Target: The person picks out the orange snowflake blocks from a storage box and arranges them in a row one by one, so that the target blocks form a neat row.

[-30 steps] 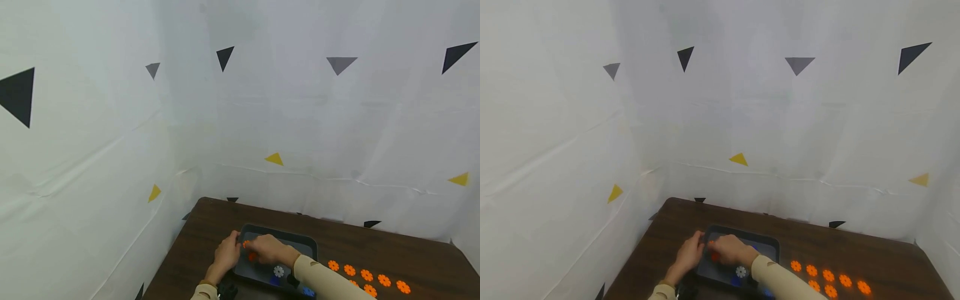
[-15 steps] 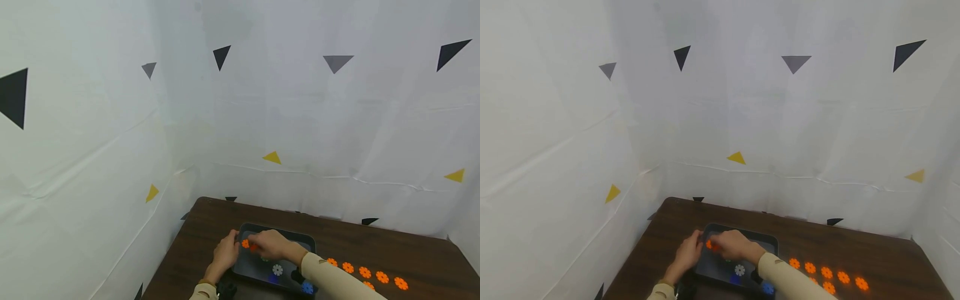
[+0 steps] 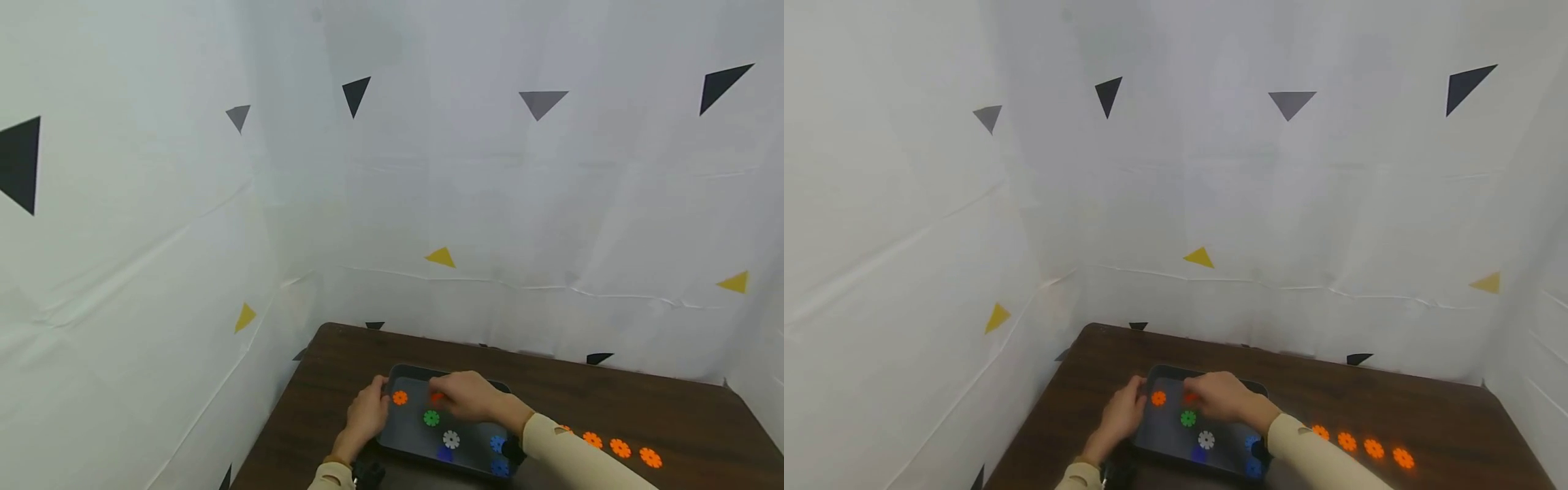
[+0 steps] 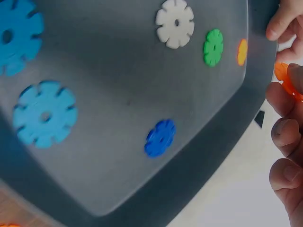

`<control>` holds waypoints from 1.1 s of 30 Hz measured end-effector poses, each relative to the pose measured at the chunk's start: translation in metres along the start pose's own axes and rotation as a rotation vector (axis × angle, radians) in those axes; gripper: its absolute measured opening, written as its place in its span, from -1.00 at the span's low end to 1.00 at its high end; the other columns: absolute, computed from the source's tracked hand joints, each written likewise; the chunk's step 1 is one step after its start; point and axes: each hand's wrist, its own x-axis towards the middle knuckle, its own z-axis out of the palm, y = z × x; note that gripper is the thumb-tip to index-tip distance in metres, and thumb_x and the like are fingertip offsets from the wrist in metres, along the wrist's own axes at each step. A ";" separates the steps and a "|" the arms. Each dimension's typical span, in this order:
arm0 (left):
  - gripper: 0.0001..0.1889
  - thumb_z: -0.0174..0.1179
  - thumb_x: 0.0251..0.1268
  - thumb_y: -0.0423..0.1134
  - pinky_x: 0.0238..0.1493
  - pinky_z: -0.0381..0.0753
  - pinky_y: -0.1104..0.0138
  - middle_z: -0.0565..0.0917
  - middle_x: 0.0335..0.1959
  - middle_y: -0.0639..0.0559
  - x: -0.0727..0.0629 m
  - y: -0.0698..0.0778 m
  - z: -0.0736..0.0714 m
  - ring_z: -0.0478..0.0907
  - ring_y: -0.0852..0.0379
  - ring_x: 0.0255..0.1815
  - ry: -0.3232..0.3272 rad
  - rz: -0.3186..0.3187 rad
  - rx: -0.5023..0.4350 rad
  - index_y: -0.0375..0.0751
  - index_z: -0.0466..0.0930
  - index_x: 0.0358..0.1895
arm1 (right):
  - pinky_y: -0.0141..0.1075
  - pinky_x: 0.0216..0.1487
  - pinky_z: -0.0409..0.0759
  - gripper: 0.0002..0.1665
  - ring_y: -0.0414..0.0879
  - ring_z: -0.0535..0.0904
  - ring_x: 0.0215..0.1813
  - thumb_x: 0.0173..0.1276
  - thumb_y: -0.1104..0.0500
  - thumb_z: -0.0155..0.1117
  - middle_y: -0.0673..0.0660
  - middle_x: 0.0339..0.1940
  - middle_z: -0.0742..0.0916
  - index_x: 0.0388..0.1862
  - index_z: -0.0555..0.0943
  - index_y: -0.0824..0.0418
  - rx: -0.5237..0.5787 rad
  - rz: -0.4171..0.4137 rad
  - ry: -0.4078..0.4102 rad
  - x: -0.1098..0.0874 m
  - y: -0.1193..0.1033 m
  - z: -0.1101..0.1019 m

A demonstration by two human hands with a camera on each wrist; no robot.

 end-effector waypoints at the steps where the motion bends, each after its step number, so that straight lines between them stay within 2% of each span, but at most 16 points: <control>1: -0.62 0.21 0.57 -0.34 -0.49 0.44 0.19 0.74 -0.13 -0.09 0.001 -0.001 0.000 0.53 0.15 -0.46 0.000 -0.001 0.003 -0.23 0.52 0.36 | -0.32 -0.21 0.67 -0.92 -0.35 0.66 -0.26 0.55 0.09 0.36 -0.17 -0.18 0.80 -0.04 0.68 -0.03 -0.001 0.010 -0.002 -0.002 0.001 -0.002; 7: -0.62 0.22 0.56 -0.34 -0.50 0.45 0.19 0.73 -0.17 -0.07 0.004 -0.006 -0.004 0.55 0.14 -0.45 0.020 -0.002 0.009 -0.22 0.52 0.36 | -0.29 -0.18 0.67 -0.90 -0.33 0.66 -0.21 0.56 0.11 0.35 -0.16 -0.14 0.79 -0.01 0.67 -0.04 -0.029 0.034 0.013 -0.008 0.006 -0.010; 15: -0.62 0.23 0.56 -0.32 -0.49 0.47 0.19 0.74 -0.15 -0.08 0.005 -0.009 -0.004 0.57 0.13 -0.43 0.013 -0.012 0.012 -0.19 0.53 0.35 | -0.28 -0.19 0.68 -0.87 -0.30 0.68 -0.19 0.53 0.17 0.36 -0.12 -0.09 0.79 -0.01 0.69 -0.01 -0.054 0.036 0.065 -0.021 0.008 -0.016; 22: -0.61 0.23 0.56 -0.31 -0.47 0.49 0.19 0.77 -0.07 -0.11 0.006 -0.011 -0.006 0.62 0.13 -0.40 0.011 -0.020 0.019 -0.18 0.52 0.36 | -0.24 -0.18 0.71 -0.86 -0.23 0.73 -0.18 0.50 0.21 0.39 -0.07 -0.11 0.83 -0.04 0.69 0.00 -0.038 0.042 0.123 -0.034 0.009 -0.021; 33: -0.61 0.23 0.55 -0.32 -0.48 0.48 0.19 0.78 -0.04 -0.13 0.006 -0.007 -0.007 0.62 0.12 -0.40 0.012 -0.031 0.031 -0.16 0.52 0.35 | -0.25 -0.22 0.68 -0.89 -0.29 0.67 -0.24 0.51 0.21 0.38 -0.12 -0.18 0.80 -0.07 0.68 0.02 -0.026 0.102 0.156 -0.057 0.018 -0.026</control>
